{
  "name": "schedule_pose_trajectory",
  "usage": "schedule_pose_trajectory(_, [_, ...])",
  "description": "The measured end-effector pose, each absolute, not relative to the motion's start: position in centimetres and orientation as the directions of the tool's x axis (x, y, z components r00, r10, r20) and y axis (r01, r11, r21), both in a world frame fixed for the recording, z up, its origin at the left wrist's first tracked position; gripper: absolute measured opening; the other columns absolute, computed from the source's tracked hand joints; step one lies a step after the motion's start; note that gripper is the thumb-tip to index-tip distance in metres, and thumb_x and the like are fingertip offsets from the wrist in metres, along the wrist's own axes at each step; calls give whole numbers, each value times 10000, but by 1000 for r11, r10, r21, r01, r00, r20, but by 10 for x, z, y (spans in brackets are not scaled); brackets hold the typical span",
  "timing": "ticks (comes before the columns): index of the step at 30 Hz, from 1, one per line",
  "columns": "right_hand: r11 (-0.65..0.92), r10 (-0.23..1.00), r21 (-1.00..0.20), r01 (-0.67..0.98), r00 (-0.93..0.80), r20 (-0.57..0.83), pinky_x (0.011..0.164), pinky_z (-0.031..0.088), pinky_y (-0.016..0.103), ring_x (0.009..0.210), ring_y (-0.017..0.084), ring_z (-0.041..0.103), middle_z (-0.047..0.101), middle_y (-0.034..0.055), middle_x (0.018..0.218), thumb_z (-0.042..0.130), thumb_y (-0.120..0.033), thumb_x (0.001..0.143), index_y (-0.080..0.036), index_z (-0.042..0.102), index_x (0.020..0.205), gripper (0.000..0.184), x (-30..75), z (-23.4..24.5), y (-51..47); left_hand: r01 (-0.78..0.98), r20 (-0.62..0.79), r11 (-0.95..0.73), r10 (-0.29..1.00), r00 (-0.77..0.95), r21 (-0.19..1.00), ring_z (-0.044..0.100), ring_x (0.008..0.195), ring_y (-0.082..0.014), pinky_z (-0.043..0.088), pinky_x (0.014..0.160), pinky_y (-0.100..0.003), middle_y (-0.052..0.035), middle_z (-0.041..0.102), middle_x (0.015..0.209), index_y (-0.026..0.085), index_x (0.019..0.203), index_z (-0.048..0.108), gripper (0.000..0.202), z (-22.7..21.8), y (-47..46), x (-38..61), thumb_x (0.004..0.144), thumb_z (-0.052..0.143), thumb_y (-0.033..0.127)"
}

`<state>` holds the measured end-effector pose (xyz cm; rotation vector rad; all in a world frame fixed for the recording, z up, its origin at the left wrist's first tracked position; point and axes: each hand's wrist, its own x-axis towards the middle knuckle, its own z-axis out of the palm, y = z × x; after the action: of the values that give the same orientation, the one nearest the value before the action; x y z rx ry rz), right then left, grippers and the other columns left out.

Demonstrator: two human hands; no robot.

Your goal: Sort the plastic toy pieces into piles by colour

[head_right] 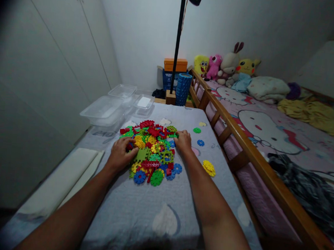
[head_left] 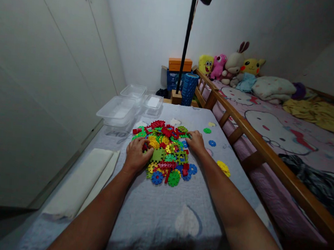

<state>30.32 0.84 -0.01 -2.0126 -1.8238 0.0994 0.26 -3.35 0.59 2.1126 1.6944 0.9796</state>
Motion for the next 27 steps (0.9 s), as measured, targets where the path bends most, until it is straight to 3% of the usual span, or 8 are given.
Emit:
schedule_pose_trajectory(12, [34, 900, -467, 884, 177, 399, 948, 435, 339, 978, 238, 602, 697, 118, 987, 560, -196, 917, -161, 787, 992, 242, 308, -5, 2, 774, 320, -277, 942, 101, 570, 578, 1214, -304, 420, 1101, -494, -99, 643, 1237, 233, 1073, 655, 318, 5, -33, 1, 822, 594, 418])
schedule_pose_trajectory(18, [-90, 847, -542, 835, 351, 399, 849, 459, 308, 889, 218, 634, 744, 94, 903, 521, -235, 887, -167, 780, 888, 268, 346, 13, 12, 776, 312, -273, 945, 103, 569, 583, 1200, -309, 424, 1094, -504, -93, 651, 1222, 234, 1062, 657, 312, 5, -33, 1, 819, 593, 418])
schedule_pose_trajectory(27, [-316, 742, -666, 676, 613, 271, 706, 477, 300, 742, 212, 651, 726, 68, 760, 591, -196, 722, -191, 657, 688, 75, 416, 17, 31, 772, 325, -285, 940, 109, 568, 586, 1183, -307, 433, 1077, -500, -87, 653, 1203, 240, 1054, 652, 299, 4, -33, 0, 821, 594, 418])
